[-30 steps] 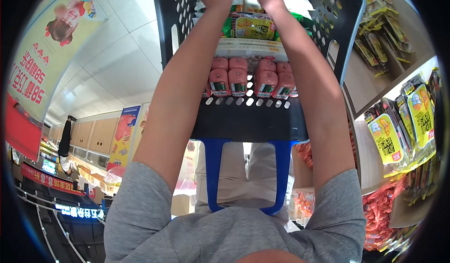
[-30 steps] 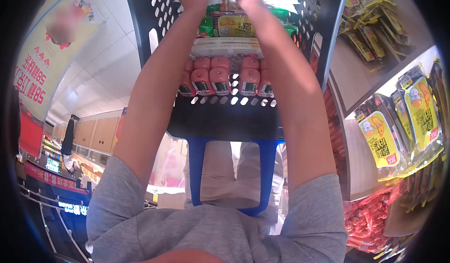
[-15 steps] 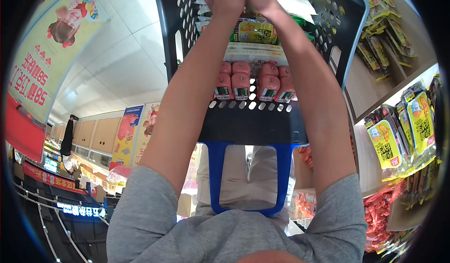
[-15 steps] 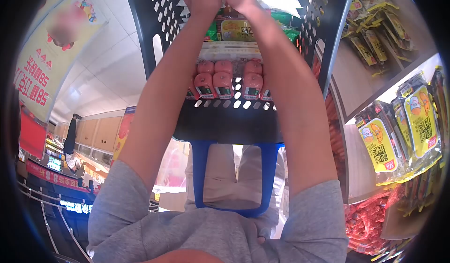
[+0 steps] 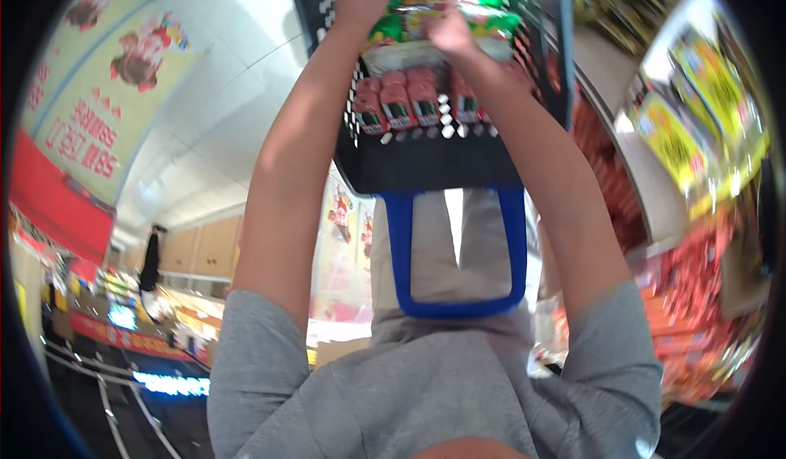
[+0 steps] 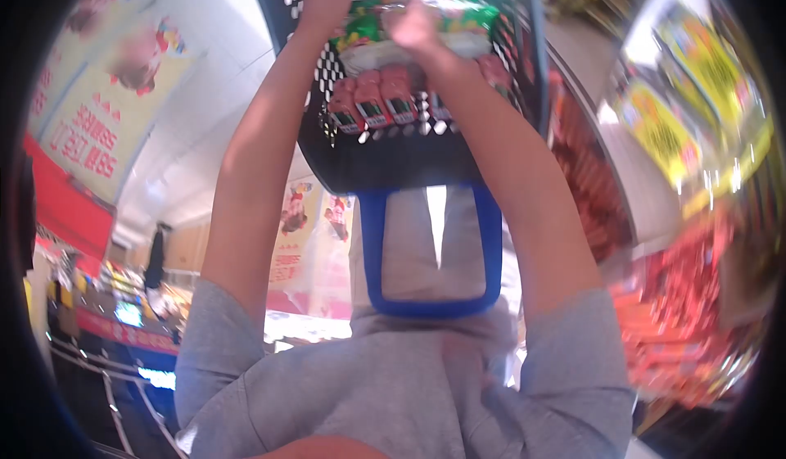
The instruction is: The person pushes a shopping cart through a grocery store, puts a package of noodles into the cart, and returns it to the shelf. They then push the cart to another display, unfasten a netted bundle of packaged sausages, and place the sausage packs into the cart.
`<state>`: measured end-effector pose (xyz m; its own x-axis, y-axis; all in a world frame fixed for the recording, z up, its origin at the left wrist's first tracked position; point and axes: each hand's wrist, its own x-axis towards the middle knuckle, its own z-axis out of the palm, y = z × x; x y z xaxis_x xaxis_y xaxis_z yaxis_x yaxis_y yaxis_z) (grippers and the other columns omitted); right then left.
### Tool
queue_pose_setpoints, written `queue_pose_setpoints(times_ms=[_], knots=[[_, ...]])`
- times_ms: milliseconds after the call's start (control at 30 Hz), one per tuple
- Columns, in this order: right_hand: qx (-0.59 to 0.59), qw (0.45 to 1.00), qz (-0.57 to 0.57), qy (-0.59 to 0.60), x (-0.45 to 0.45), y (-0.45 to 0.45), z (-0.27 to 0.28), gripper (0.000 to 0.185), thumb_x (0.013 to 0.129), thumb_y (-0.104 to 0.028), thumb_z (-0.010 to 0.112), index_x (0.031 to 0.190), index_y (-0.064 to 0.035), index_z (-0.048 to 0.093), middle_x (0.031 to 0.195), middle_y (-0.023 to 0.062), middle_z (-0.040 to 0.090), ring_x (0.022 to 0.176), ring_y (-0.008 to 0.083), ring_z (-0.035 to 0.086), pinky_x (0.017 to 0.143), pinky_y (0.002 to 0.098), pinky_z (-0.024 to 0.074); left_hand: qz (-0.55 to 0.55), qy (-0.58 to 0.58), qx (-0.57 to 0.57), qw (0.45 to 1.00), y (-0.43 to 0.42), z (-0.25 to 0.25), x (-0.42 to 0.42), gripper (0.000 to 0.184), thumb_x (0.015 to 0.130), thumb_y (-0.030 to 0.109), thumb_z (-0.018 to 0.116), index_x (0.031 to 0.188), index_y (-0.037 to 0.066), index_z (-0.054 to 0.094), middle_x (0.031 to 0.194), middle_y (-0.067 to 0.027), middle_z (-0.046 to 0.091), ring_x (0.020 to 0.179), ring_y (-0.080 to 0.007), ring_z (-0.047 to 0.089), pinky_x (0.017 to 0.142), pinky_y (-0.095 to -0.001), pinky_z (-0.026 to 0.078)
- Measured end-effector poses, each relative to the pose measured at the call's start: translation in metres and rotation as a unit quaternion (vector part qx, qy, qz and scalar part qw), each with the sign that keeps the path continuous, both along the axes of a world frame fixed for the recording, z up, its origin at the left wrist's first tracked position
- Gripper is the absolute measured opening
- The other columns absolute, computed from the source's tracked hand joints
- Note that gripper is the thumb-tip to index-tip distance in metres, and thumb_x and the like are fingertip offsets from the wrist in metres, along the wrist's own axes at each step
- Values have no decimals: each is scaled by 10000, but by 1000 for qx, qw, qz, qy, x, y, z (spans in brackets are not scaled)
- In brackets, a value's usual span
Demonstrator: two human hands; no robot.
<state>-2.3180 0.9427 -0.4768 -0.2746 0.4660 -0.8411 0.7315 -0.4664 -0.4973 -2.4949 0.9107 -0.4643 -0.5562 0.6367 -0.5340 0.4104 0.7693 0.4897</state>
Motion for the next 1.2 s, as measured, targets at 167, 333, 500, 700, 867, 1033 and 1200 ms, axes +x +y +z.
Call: queue_pose_setpoints(times_ms=[167, 333, 500, 700, 867, 1033, 1200], knots=[[-162, 959, -209, 98, 38, 8, 191, 344, 908, -128, 550, 1230, -6, 548, 1057, 88, 629, 856, 145, 621, 758, 282, 548, 173, -296, 117, 932, -21, 151, 44, 593, 870, 170, 624, 1361, -69, 391, 1375, -188, 462, 1264, -266, 456, 1007, -352, 411], [-139, 840, -449, 271, 113, -15, 386, 281, 957, -107, 498, 1209, 5, 554, 1043, 108, 646, 850, 148, 647, 773, 256, 548, 220, -496, 165, 823, -33, 303, 90, 429, 933, 145, 509, 1301, -56, 418, 1300, -172, 472, 1189, -267, 509, 1016, -368, 431], [-90, 791, -550, 254, 194, -92, 493, 241, 981, -138, 482, 1164, -1, 557, 970, 98, 641, 829, 147, 642, 751, 271, 543, 182, -607, 142, 760, -43, 415, 150, 302, 938, 127, 487, 1191, -36, 504, 1134, -149, 589, 1074, -264, 591, 948, -383, 487], [-140, 589, -752, 261, 335, -211, 473, 234, 946, -254, 534, 1052, -46, 536, 982, 106, 611, 878, 188, 605, 762, 320, 515, 39, -677, -51, 733, -72, 467, 275, 313, 929, 148, 539, 1194, -16, 509, 1139, -156, 593, 1035, -270, 606, 926, -393, 490], [-79, 509, -796, 316, 405, -221, 478, 287, 921, -242, 535, 1140, -57, 523, 1164, 152, 545, 1026, 236, 568, 831, 360, 498, 53, -715, -211, 664, -96, 450, 392, 347, 894, 157, 606, 1194, 33, 484, 1103, -139, 574, 1024, -294, 596, 894, -442, 504], [-84, 489, -749, 439, 437, -211, 467, 342, 911, -257, 557, 1196, -74, 516, 1150, 77, 565, 1074, 192, 549, 899, 366, 468, 9, -698, -240, 675, -65, 450, 470, 362, 892, 241, 601, 1166, 27, 496, 1012, -165, 602, 946, -285, 609, 849, -475, 503], [-32, 525, -729, 437, 431, -214, 464, 310, 962, -284, 572, 1180, -65, 541, 1128, 78, 595, 1085, 172, 558, 867, 353, 486, -15, -653, -257, 713, -53, 444, 481, 366, 912, 281, 566, 1164, 26, 498, 932, -171, 632, 891, -311, 634, 828, -506, 495]])
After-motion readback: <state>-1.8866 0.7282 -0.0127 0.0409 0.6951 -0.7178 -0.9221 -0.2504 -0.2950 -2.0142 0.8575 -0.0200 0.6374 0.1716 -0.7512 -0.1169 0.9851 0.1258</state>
